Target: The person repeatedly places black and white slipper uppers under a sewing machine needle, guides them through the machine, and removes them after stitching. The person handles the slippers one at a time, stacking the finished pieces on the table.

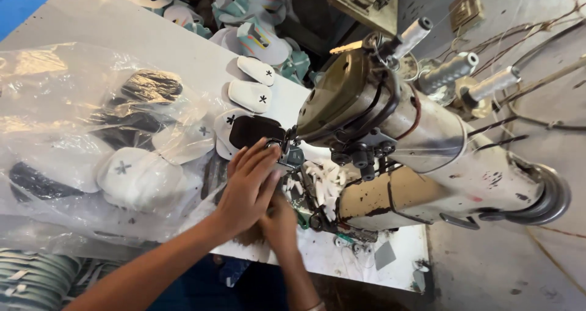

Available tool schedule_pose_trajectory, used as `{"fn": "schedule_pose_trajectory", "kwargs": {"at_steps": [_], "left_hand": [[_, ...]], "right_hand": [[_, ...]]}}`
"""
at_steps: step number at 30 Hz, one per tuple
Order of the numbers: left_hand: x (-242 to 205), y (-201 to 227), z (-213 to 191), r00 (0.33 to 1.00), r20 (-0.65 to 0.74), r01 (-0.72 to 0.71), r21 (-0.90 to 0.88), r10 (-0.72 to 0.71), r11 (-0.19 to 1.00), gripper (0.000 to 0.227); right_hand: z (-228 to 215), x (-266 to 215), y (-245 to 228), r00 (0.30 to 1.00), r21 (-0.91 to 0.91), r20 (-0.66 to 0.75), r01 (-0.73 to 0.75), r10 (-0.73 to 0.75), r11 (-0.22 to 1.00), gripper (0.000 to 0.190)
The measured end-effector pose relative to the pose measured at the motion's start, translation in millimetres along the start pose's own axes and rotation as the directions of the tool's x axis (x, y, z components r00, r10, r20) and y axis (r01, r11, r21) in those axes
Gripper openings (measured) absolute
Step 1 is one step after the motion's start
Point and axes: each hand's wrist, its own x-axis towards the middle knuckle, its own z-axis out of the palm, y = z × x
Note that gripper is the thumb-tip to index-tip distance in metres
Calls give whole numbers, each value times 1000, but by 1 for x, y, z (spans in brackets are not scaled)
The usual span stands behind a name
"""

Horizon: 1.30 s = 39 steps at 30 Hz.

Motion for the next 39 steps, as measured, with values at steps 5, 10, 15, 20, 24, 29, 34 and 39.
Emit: {"fn": "schedule_pose_trajectory", "kwargs": {"at_steps": [5, 10, 15, 20, 24, 29, 34, 39], "left_hand": [[-81, -3, -13, 903, 173, 428, -269, -394, 863, 42], [-176, -56, 9, 355, 473, 896, -418, -806, 149, 34], [-147, -54, -18, 104, 772, 948, -269, -627, -174, 31], [-101, -50, -10, 438, 765, 894, -426, -473, 139, 22], [-13, -35, -21, 716, 445, 684, -604, -538, 410, 21], [33, -55, -11, 669, 408, 702, -621, -621, 347, 32], [39, -84, -8, 467, 623, 871, -448, -628, 202, 37], [74, -81, -20, 302, 767, 952, -274, -566, 136, 38]], "right_hand": [[28, -9, -22, 912, -254, 119, 410, -393, 876, 21], [18, -10, -19, 994, 129, 88, 52, -63, 990, 21], [-8, -39, -2, 892, 182, 178, 386, -416, 905, 13], [-29, -47, 10, 844, 186, 28, 522, -535, 832, 12], [-37, -46, 29, 999, 198, -2, 48, -49, 979, 19], [-34, -44, 45, 996, 219, 19, 79, -85, 973, 20], [-33, -42, 50, 999, 191, 7, 41, -43, 981, 22], [-33, -39, 46, 1000, 219, 26, -20, 14, 976, 22]]}}
